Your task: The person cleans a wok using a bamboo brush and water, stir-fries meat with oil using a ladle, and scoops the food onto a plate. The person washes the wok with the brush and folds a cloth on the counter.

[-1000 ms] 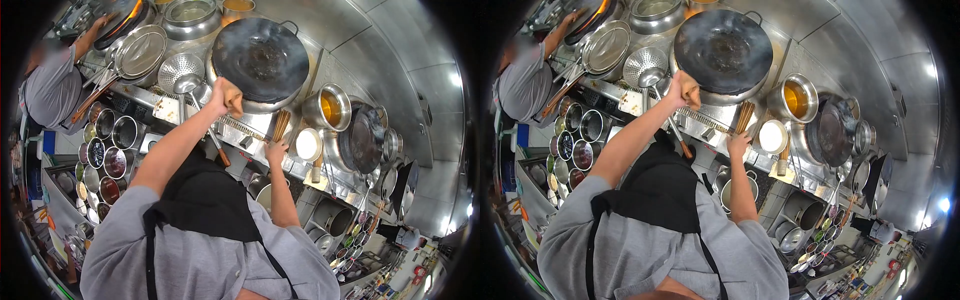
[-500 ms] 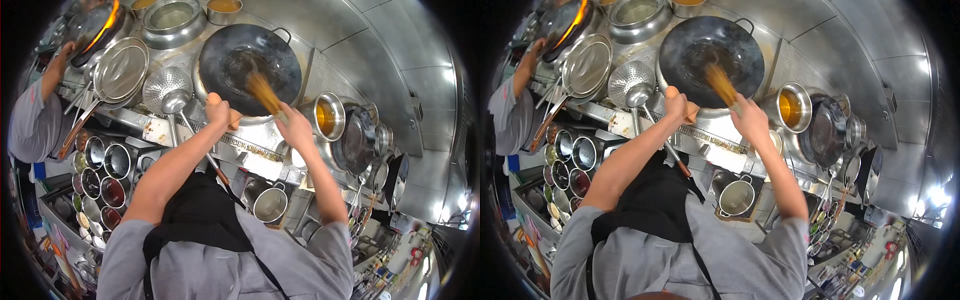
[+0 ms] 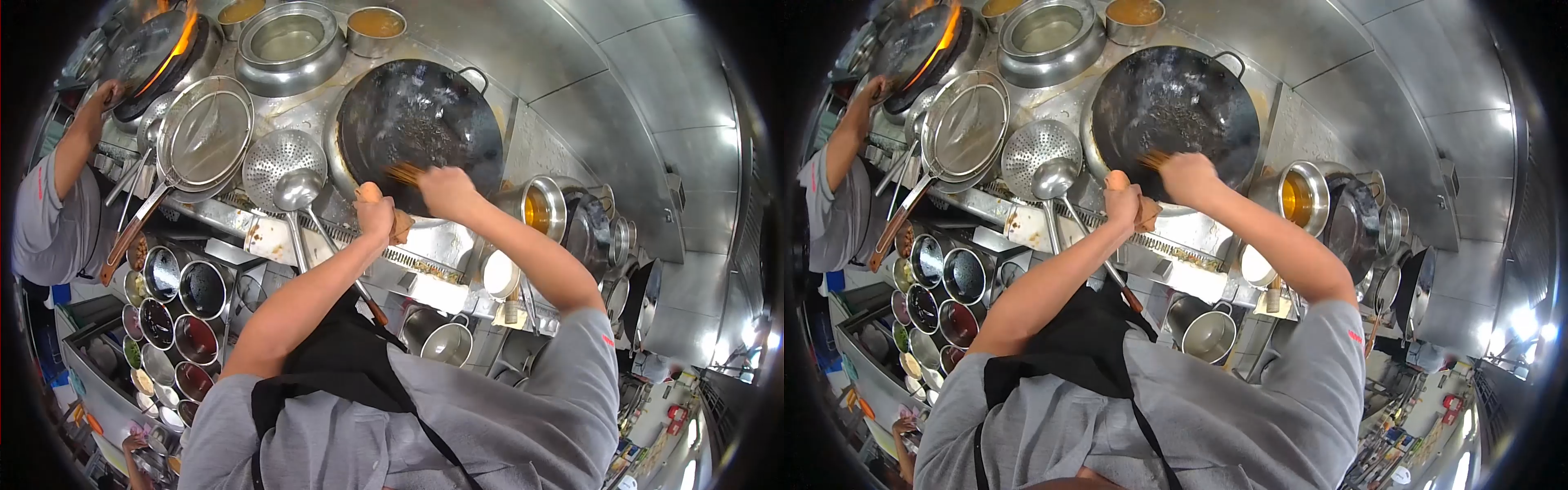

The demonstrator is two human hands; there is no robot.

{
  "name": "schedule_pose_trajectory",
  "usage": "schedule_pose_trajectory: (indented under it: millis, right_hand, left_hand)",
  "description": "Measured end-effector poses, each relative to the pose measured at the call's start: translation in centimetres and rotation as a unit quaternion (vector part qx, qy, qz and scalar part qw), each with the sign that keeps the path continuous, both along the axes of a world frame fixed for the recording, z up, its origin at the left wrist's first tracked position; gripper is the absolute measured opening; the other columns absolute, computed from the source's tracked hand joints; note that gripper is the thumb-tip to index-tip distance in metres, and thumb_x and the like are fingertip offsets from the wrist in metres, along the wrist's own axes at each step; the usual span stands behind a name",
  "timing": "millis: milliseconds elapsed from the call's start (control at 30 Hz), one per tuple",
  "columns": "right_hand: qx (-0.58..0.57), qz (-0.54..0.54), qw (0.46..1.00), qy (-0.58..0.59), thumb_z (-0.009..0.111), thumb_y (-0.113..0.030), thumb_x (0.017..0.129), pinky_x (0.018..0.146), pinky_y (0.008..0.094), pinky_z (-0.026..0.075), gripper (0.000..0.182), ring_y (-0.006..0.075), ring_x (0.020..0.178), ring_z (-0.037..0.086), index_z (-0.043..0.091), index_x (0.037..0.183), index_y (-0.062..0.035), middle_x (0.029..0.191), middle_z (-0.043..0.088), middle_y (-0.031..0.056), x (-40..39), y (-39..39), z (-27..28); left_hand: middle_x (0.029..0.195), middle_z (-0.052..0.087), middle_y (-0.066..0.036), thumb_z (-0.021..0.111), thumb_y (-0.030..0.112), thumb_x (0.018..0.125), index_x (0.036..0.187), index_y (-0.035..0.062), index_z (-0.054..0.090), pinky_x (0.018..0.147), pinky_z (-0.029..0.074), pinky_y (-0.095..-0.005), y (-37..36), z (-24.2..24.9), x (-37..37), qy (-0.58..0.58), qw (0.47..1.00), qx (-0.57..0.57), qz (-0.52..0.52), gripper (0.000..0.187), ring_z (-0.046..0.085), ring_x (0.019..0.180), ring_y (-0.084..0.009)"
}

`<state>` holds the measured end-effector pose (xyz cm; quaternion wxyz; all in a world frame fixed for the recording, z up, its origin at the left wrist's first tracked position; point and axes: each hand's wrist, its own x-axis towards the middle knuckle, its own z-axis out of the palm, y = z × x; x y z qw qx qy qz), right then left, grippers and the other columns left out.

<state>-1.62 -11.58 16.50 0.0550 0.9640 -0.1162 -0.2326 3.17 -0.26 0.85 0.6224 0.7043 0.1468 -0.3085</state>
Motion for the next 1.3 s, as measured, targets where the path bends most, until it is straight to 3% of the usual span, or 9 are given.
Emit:
schedule_pose_trajectory:
  millis: [167, 433, 500, 567, 767, 867, 933, 1067, 1300]
  right_hand:
    - [-0.074, -0.314, 0.931, -0.173, 0.061, -0.020, 0.082, 0.079, 0.0434, 0.058, 0.024, 0.0328, 0.093, 0.073, 0.076, 0.094, -0.0049, 0.099, 0.073, 0.0200, 4.7, -13.8, -1.8]
    - [0.008, -0.056, 0.988, -0.143, 0.058, -0.019, 0.086, 0.082, 0.0487, 0.056, 0.026, 0.0389, 0.089, 0.071, 0.064, 0.108, -0.0070, 0.093, 0.068, 0.0217, -3.4, 2.3, -3.6]
    - [-0.103, -0.140, 0.983, -0.053, 0.060, -0.019, 0.085, 0.080, 0.0445, 0.058, 0.028, 0.0344, 0.089, 0.072, 0.066, 0.109, -0.0061, 0.099, 0.070, 0.0206, -6.9, -3.0, -4.8]
    - [-0.070, -0.285, 0.925, -0.240, 0.060, -0.023, 0.085, 0.078, 0.0462, 0.058, 0.027, 0.0333, 0.092, 0.073, 0.073, 0.097, -0.0025, 0.097, 0.071, 0.0246, -4.2, -12.5, -6.6]
    - [0.198, -0.283, 0.860, -0.376, 0.069, -0.039, 0.080, 0.096, 0.0470, 0.051, 0.061, 0.0384, 0.112, 0.064, 0.058, 0.137, -0.0195, 0.116, 0.068, 0.0215, 3.0, -2.1, -7.6]
    - [0.425, -0.228, 0.835, -0.263, 0.067, -0.035, 0.081, 0.052, 0.0362, 0.055, 0.064, 0.0231, 0.046, 0.062, 0.055, 0.141, -0.0178, 0.069, 0.068, 0.0167, -5.2, 3.9, -2.7]
    - [0.312, -0.053, 0.891, -0.325, 0.068, -0.030, 0.081, 0.066, 0.0396, 0.056, 0.058, 0.0262, 0.057, 0.066, 0.059, 0.136, -0.0157, 0.080, 0.071, 0.0178, -12.3, 3.4, -5.4]
    - [0.168, -0.192, 0.948, -0.191, 0.069, -0.034, 0.081, 0.089, 0.0445, 0.054, 0.056, 0.0342, 0.101, 0.068, 0.061, 0.134, -0.0228, 0.109, 0.070, 0.0186, -24.4, -0.1, -2.6]
    - [0.267, -0.369, 0.805, -0.380, 0.074, -0.039, 0.080, 0.091, 0.0382, 0.053, 0.060, 0.0292, 0.100, 0.070, 0.061, 0.134, -0.0172, 0.112, 0.071, 0.0161, -26.2, 2.5, -3.3]
  left_hand:
    - [0.081, 0.061, -0.012, 0.065, 0.005, 0.071, 0.087, -0.0049, 0.057, 0.061, 0.051, -0.0376, 0.8, 1.4, 0.9, 0.049, 0.995, -0.058, -0.072, 0.021, 0.062, 0.069, -0.0231]
    - [0.084, 0.066, -0.016, 0.065, 0.009, 0.070, 0.088, -0.0074, 0.062, 0.064, 0.051, -0.0409, 0.1, -1.8, 1.4, 0.027, 0.991, -0.056, -0.115, 0.024, 0.065, 0.074, -0.0264]
    - [0.087, 0.065, -0.016, 0.065, 0.010, 0.072, 0.091, -0.0072, 0.061, 0.065, 0.051, -0.0401, 0.8, 0.1, 1.2, 0.039, 0.989, -0.062, -0.130, 0.026, 0.065, 0.074, -0.0247]
    - [0.088, 0.065, -0.015, 0.064, 0.010, 0.072, 0.095, -0.0073, 0.060, 0.065, 0.051, -0.0401, 0.4, -2.7, 1.7, 0.048, 0.986, -0.101, -0.125, 0.029, 0.065, 0.074, -0.0245]
    - [0.085, 0.064, -0.013, 0.068, 0.011, 0.074, 0.098, -0.0064, 0.060, 0.064, 0.053, -0.0397, 3.3, 0.2, 2.4, 0.026, 0.979, -0.096, -0.177, 0.031, 0.065, 0.071, -0.0238]
    - [0.084, 0.065, -0.012, 0.070, 0.012, 0.074, 0.095, -0.0055, 0.062, 0.064, 0.053, -0.0391, 7.0, 2.8, 2.3, -0.075, 0.977, -0.025, -0.197, 0.029, 0.066, 0.072, -0.0227]
    - [0.085, 0.066, -0.012, 0.069, 0.013, 0.074, 0.094, -0.0058, 0.063, 0.064, 0.054, -0.0375, 10.0, 6.1, 1.4, -0.162, 0.966, 0.032, -0.198, 0.028, 0.066, 0.071, -0.0219]
    - [0.100, 0.065, -0.023, 0.068, 0.016, 0.072, 0.113, -0.0124, 0.052, 0.068, 0.056, -0.0405, 10.5, 5.0, 4.3, -0.227, 0.957, 0.041, -0.174, 0.052, 0.068, 0.084, -0.0300]
    - [0.115, 0.062, -0.032, 0.074, 0.031, 0.069, 0.128, -0.0072, 0.039, 0.097, 0.049, -0.0439, 4.0, 19.0, 0.1, -0.390, 0.888, 0.159, -0.183, 0.078, 0.063, 0.107, -0.0432]
